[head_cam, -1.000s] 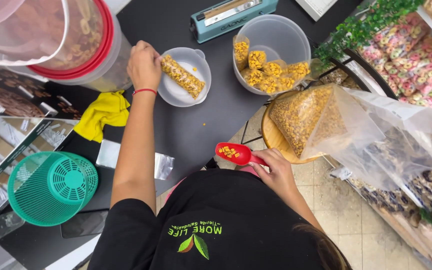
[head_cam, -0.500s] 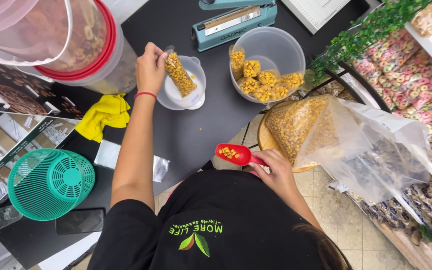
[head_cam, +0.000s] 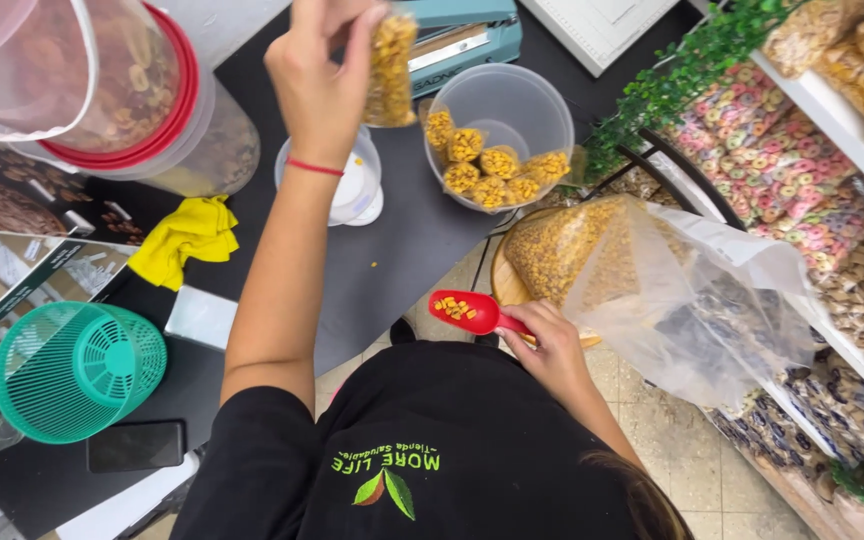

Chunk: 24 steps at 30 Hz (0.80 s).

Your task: The person scoops yellow snack pieces from a large bag into small clear plastic bags using a red scoop. They place filled bags on a digital scale, then transfer them into a clear container. The process repeats with multiple small bags.

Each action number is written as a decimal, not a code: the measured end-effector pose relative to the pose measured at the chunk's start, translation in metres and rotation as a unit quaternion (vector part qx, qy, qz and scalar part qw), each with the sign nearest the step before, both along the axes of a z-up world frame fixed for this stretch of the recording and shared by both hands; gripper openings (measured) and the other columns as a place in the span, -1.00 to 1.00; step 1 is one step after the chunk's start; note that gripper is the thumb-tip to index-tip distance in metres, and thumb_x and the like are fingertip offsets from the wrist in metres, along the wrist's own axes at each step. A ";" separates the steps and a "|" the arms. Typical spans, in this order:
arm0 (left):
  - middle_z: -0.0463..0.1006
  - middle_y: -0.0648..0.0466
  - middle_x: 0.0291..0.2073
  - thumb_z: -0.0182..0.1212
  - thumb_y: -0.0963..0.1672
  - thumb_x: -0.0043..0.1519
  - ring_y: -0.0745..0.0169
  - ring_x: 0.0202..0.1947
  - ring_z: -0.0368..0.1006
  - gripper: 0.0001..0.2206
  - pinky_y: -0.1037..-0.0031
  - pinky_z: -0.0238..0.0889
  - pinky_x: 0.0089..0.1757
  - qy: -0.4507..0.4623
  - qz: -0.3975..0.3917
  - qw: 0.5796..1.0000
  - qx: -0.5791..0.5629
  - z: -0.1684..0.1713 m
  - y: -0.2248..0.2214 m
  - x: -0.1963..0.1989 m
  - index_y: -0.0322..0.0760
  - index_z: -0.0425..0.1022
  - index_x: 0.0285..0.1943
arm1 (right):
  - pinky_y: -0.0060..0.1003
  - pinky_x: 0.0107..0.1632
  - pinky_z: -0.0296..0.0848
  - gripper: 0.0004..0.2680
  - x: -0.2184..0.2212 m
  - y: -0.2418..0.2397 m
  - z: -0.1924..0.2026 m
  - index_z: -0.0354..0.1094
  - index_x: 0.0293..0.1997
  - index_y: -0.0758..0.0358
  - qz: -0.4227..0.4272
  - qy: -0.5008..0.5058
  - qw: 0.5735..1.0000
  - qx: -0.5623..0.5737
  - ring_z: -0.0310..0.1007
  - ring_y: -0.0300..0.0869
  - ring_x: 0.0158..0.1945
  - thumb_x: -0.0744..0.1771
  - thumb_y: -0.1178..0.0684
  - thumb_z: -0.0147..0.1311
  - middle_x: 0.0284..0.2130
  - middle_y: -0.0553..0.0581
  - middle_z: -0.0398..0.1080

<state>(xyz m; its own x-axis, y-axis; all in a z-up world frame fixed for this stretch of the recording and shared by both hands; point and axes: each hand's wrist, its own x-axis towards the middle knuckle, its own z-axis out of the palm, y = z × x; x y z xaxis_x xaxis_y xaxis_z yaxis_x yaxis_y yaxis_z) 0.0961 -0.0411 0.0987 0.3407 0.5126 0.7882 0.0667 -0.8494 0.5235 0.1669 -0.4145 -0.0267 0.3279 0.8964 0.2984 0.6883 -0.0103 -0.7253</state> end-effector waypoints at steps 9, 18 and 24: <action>0.73 0.51 -0.26 0.30 -0.12 0.34 0.48 -0.45 0.57 -0.59 0.52 0.37 -0.31 0.068 -0.037 0.996 -0.033 -0.050 -0.051 0.116 0.20 0.30 0.34 | -0.25 -0.18 0.40 -0.82 0.019 -0.018 0.009 0.43 -0.03 0.33 0.013 -0.023 0.999 0.026 0.42 -0.08 -0.25 0.35 0.04 0.19 -0.27 0.15 0.48; 0.67 0.19 -0.49 0.25 -0.28 0.13 -0.06 -0.50 0.57 -0.41 0.05 0.39 -0.46 0.394 -0.053 0.906 -0.148 -0.138 -0.096 0.155 -0.05 0.22 0.35 | -0.28 -0.18 0.41 -0.81 0.036 -0.029 0.003 0.42 0.02 0.27 0.055 -0.053 0.997 0.007 0.42 -0.10 -0.23 0.36 0.04 0.19 -0.24 0.11 0.47; 0.70 0.27 -0.33 0.31 -0.17 0.16 -0.17 -0.22 0.64 -0.43 -0.08 0.43 -0.11 0.463 -0.092 0.870 -0.139 -0.142 -0.100 0.161 0.18 0.20 0.34 | -0.06 -0.23 0.53 -0.85 0.040 -0.028 -0.008 0.51 -0.08 0.26 0.041 0.005 0.999 0.030 0.53 0.13 -0.27 0.31 0.09 0.26 -0.30 0.19 0.54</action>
